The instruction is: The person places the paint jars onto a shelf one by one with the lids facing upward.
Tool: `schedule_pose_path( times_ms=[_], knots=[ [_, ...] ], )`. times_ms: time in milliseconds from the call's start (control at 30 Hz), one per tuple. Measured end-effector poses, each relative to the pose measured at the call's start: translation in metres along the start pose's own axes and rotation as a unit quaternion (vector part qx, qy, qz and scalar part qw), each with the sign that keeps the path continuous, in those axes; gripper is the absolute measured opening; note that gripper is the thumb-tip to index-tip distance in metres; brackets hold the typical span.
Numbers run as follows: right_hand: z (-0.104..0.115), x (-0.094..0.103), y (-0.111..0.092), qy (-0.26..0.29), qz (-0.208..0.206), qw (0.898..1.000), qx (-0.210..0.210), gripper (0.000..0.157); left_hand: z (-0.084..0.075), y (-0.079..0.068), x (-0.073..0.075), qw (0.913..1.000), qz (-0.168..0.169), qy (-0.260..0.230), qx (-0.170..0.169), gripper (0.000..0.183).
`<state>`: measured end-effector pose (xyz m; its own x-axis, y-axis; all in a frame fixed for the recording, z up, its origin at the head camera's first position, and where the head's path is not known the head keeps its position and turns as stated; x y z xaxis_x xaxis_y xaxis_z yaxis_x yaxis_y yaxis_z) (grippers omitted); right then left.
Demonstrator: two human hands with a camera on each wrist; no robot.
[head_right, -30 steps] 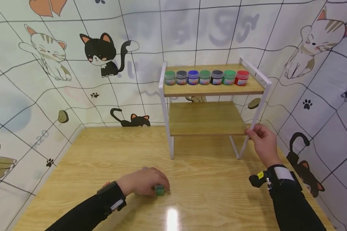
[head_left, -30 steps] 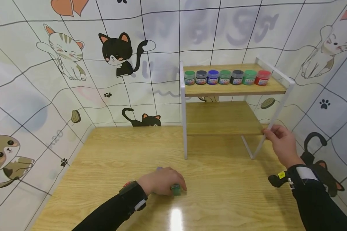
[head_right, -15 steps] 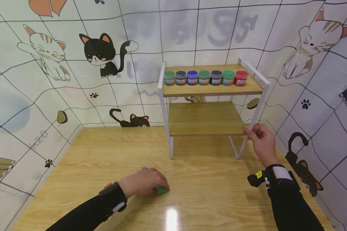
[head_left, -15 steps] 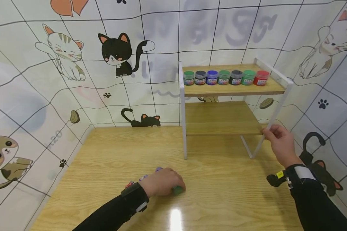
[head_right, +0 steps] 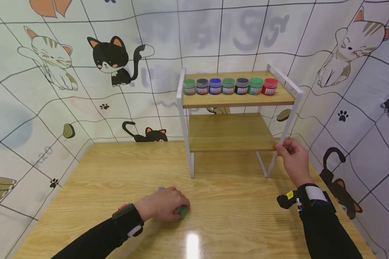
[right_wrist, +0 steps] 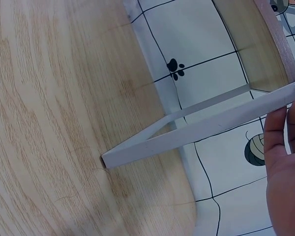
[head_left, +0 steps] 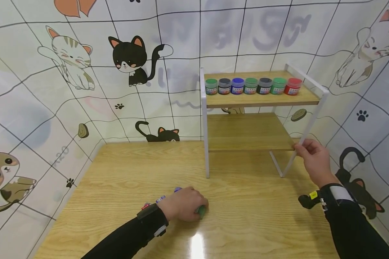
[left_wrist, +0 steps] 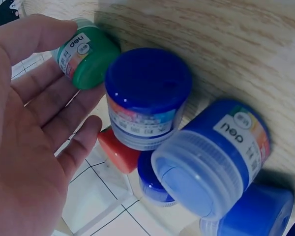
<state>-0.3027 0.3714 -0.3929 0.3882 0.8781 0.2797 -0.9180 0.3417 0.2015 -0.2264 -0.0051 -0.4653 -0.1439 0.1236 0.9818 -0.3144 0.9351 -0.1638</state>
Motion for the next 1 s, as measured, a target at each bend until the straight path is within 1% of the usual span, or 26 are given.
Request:
schedule_pose_path(
  times_ms=[100, 200, 333, 467, 600, 800, 867, 1000],
  knots=[
    [0.000, 0.000, 0.001, 0.008, 0.002, 1.000, 0.002, 0.029, 0.003, 0.000, 0.001, 0.9998, -0.005, -0.008, 0.015, 0.033],
    [-0.001, 0.000, 0.001, 0.017, 0.008, 1.000, -0.001, 0.028, 0.006, 0.000, 0.002, 0.9994, -0.018, -0.022, 0.019, 0.034],
    [-0.001, -0.001, 0.001, 0.018, 0.008, 1.000, -0.006, 0.028, 0.010, -0.001, 0.003, 0.9971, -0.038, -0.066, 0.009, 0.033],
    [-0.001, 0.000, 0.000, 0.011, 0.004, 1.000, -0.004, 0.028, 0.012, -0.002, 0.008, 0.9923, -0.051, -0.112, -0.006, 0.031],
    [0.001, 0.001, -0.001, 0.013, 0.003, 1.000, -0.002, 0.026, 0.015, -0.004, 0.011, 0.9892, -0.049, -0.138, 0.003, 0.029],
    [-0.001, 0.001, -0.002, -0.004, 0.003, 1.000, -0.011, 0.029, 0.019, -0.006, 0.012, 0.9857, -0.035, -0.162, 0.030, 0.027],
    [-0.001, 0.001, -0.002, -0.002, 0.003, 1.000, -0.011, 0.029, 0.021, -0.006, 0.012, 0.9836, -0.029, -0.173, 0.041, 0.027],
    [0.000, 0.002, -0.001, 0.012, 0.009, 1.000, -0.007, 0.024, 0.025, -0.007, 0.012, 0.9786, -0.022, -0.195, 0.061, 0.029]
  ],
)
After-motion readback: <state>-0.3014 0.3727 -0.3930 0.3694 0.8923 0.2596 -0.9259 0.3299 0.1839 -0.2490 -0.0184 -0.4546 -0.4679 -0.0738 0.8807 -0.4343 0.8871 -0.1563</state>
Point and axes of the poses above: each hand's wrist, its own y-axis towards the middle knuckle, its own x-axis out of the back of the hand, z = x × y, the point moved 8 cm from there along y, towards the middle knuckle, and after that the axes turned 11 degrees about -x, right-handed, at the moved point
